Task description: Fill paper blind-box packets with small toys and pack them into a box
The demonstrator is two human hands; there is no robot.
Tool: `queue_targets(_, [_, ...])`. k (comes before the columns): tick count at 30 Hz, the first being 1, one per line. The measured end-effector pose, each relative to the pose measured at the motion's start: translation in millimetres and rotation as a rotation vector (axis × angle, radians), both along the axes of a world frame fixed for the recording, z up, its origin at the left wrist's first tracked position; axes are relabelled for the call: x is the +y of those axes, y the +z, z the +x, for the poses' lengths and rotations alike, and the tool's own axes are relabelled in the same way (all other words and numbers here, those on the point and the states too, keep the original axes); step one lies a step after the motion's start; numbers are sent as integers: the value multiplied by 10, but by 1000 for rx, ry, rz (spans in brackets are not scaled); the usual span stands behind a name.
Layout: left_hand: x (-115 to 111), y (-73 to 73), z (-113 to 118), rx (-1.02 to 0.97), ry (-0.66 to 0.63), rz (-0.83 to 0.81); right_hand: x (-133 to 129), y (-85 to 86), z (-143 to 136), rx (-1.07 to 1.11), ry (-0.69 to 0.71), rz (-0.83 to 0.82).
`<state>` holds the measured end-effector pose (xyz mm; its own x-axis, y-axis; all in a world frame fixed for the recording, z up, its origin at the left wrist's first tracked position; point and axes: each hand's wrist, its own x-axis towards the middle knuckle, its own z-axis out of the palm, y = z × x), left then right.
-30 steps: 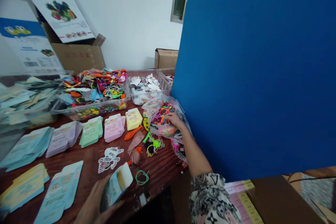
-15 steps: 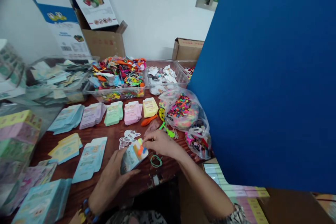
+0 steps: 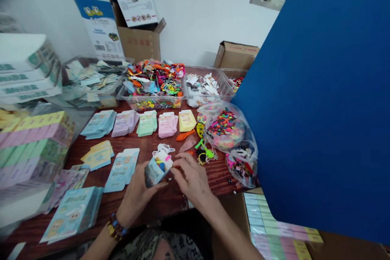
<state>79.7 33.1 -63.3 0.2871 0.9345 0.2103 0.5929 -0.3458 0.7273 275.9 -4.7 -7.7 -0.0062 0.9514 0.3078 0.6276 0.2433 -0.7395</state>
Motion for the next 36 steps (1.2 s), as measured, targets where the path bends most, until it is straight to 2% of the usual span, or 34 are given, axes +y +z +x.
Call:
queue_targets(3, [-29,-7,65,-68,7,-37,-137,-160,-111,108,-54,47])
queue_targets(6, [-58,-3,117,-110,-23,-16,-128,-136,-141,242,-98,53])
queue_targets(9, [-62,27,114,-139,-45,-9,5,-58,-62,402,-125,-60])
queue_targets(12, [-49,73,38,-174,-9,-86,167,-122,74,524,-148,-174])
queue_targets(14, [-42,84,-48,-211,79,-128,243,-245,161,438,-147,-246])
queue_targets(16, [-43,65,-139,-220,152,-110,280,-372,221,167,-129,-334])
queue_targets(18, [-53,27,-205,-182,135,-49,288,-457,241,-143,-108,-404])
queue_targets(20, [-70,-8,-229,-128,79,-4,291,-496,223,-365,-102,-452])
queue_targets(24, [-87,-41,-211,-80,64,9,320,-527,157,-586,-103,-473])
queue_targets(27, [-81,-71,-221,-50,19,-10,325,-558,180,-594,-104,-464])
queue_targets(30, [-87,-113,-246,-14,-32,-20,288,-557,276,-503,-122,-436])
queue_targets(33, [-106,-123,-239,1,-46,-14,234,-480,347,-324,-149,-393])
queue_targets(36, [-118,-97,-200,-3,-59,2,192,-336,284,-86,-130,-247])
